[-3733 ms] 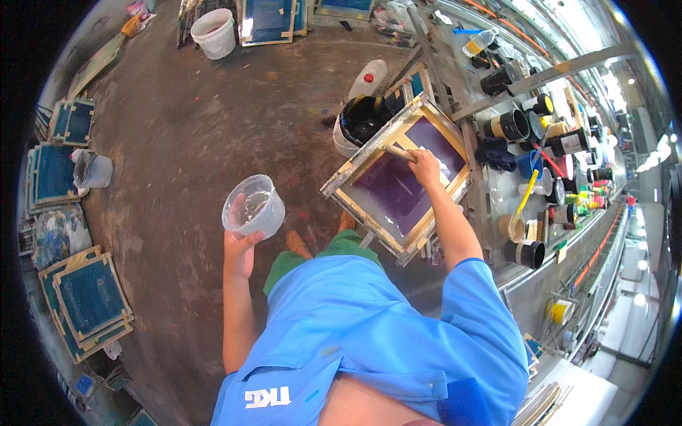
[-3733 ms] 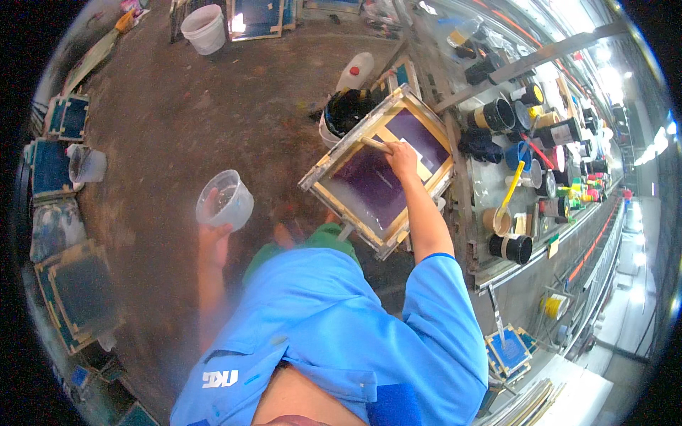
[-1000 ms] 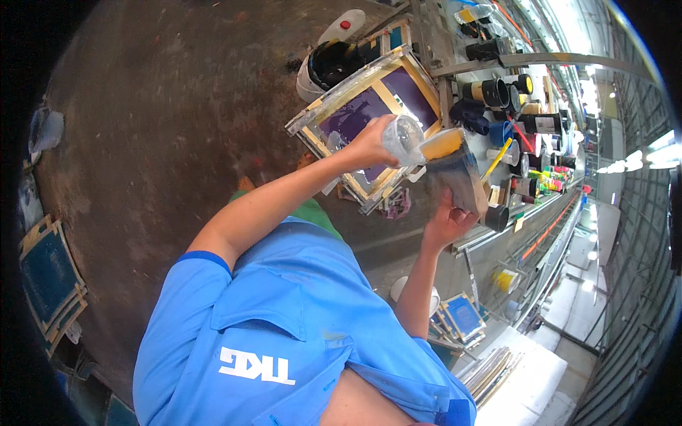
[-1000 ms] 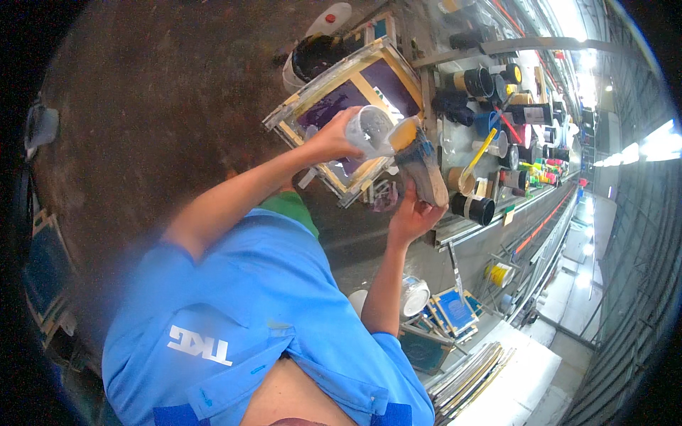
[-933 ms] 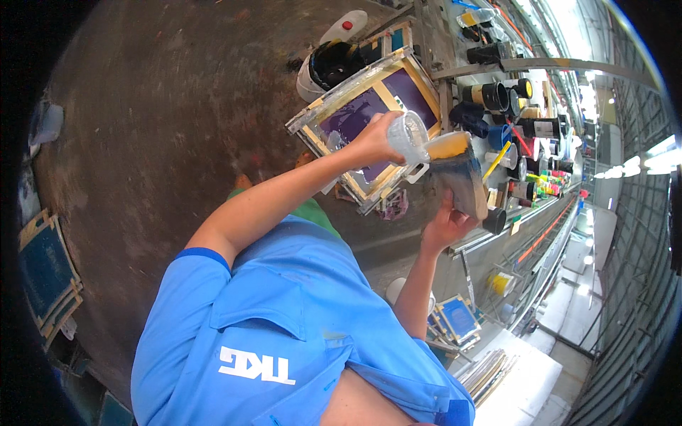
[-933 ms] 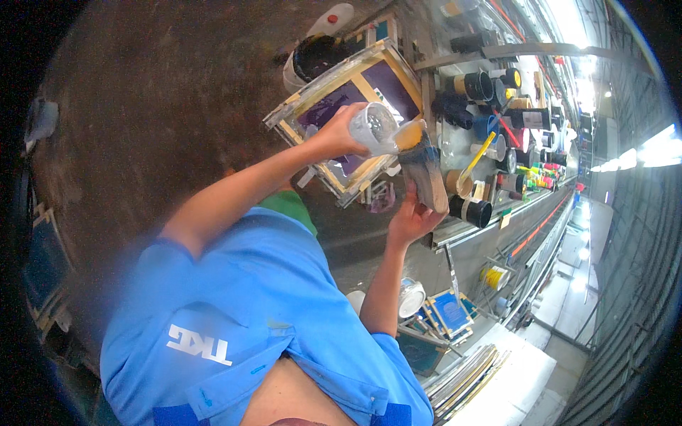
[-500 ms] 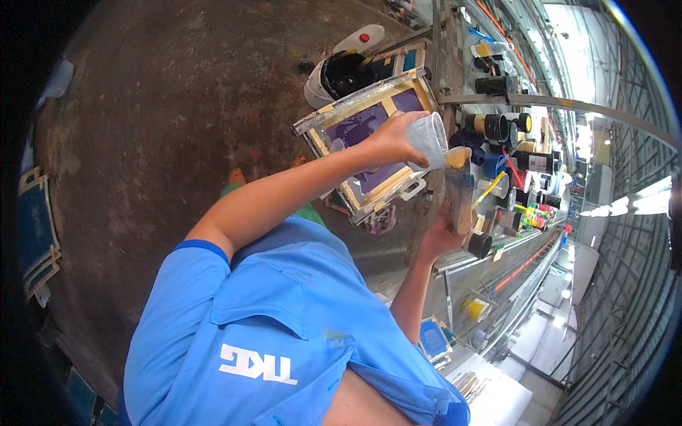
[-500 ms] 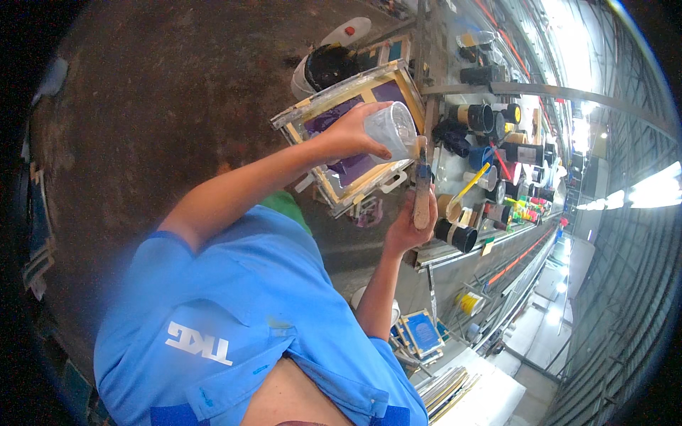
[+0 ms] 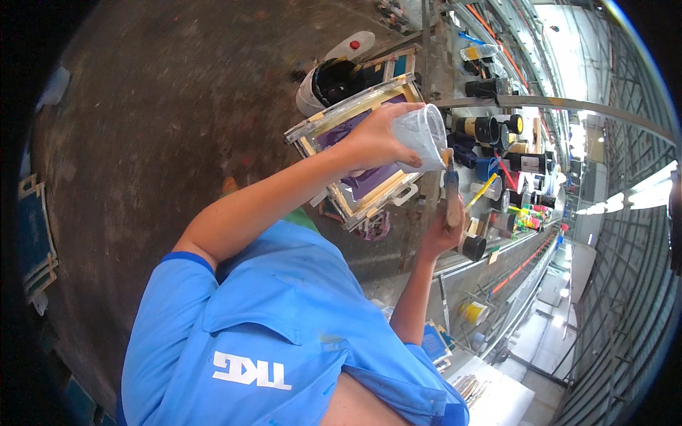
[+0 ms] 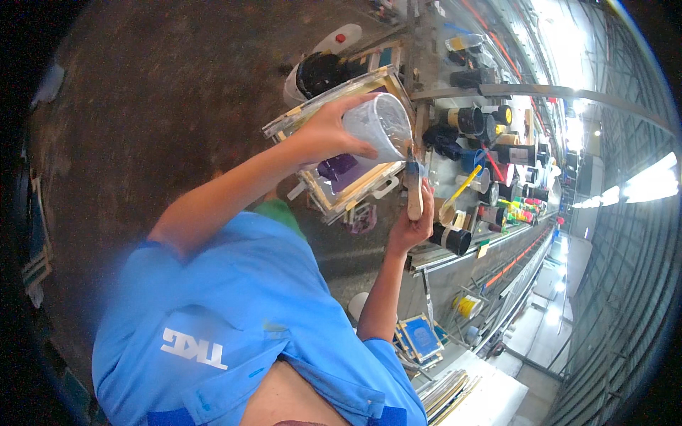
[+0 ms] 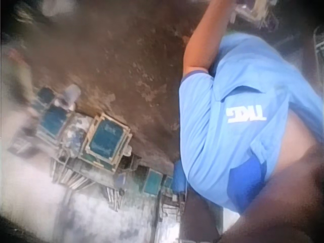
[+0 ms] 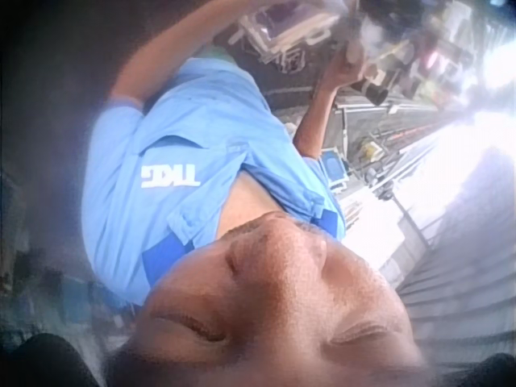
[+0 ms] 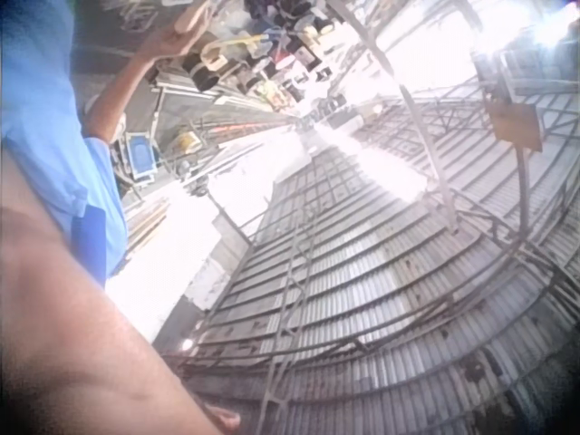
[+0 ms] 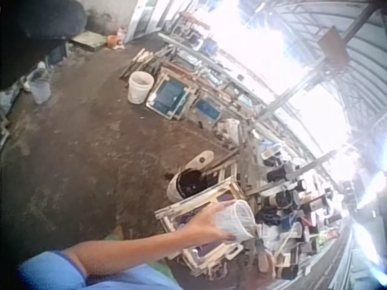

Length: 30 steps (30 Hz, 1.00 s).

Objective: The person prepares a screen printing frame by pouring a liquid from a plastic cup onto the mesh and spreading it evenly with a squeegee. They then move the frame to a conveyor belt and perform a final pass with the squeegee.

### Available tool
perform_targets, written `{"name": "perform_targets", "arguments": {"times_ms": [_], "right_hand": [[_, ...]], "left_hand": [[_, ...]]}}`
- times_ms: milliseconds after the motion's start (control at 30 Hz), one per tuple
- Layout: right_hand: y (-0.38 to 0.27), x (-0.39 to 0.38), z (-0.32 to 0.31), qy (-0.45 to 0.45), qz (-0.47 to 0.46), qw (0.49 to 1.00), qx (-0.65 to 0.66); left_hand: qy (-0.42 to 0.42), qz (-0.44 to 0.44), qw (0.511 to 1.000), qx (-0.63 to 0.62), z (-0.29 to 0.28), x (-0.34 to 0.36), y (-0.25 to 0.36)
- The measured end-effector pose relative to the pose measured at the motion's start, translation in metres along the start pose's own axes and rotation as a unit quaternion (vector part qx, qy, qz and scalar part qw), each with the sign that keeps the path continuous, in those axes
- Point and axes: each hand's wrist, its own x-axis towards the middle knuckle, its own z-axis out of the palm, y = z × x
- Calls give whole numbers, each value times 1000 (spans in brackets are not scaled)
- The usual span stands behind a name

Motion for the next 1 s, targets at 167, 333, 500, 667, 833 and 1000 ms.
{"name": "perform_targets", "arguments": {"times_ms": [167, 333, 500, 667, 833, 1000], "right_hand": [[1, 9, 1, -11, -24, 1000, 2], [5, 19, -4, -35, -76, 996, -42], [18, 15, -4, -100, -103, 988, -51], [31, 6, 7, -11, 163, 984, 68], [36, 13, 12, -1, 235, 947, 219], [33, 18, 14, 46, 316, 872, 370]], "left_hand": [[6, -2, 999, -47, -2, -6, 4], [26, -5, 992, -122, -6, -7, -1], [58, 57, 992, -96, -5, 3, -6], [58, -7, 995, -85, -24, 11, -21], [58, -36, 989, -135, -43, 5, -58], [39, -84, 990, -108, -52, 3, -85]]}}
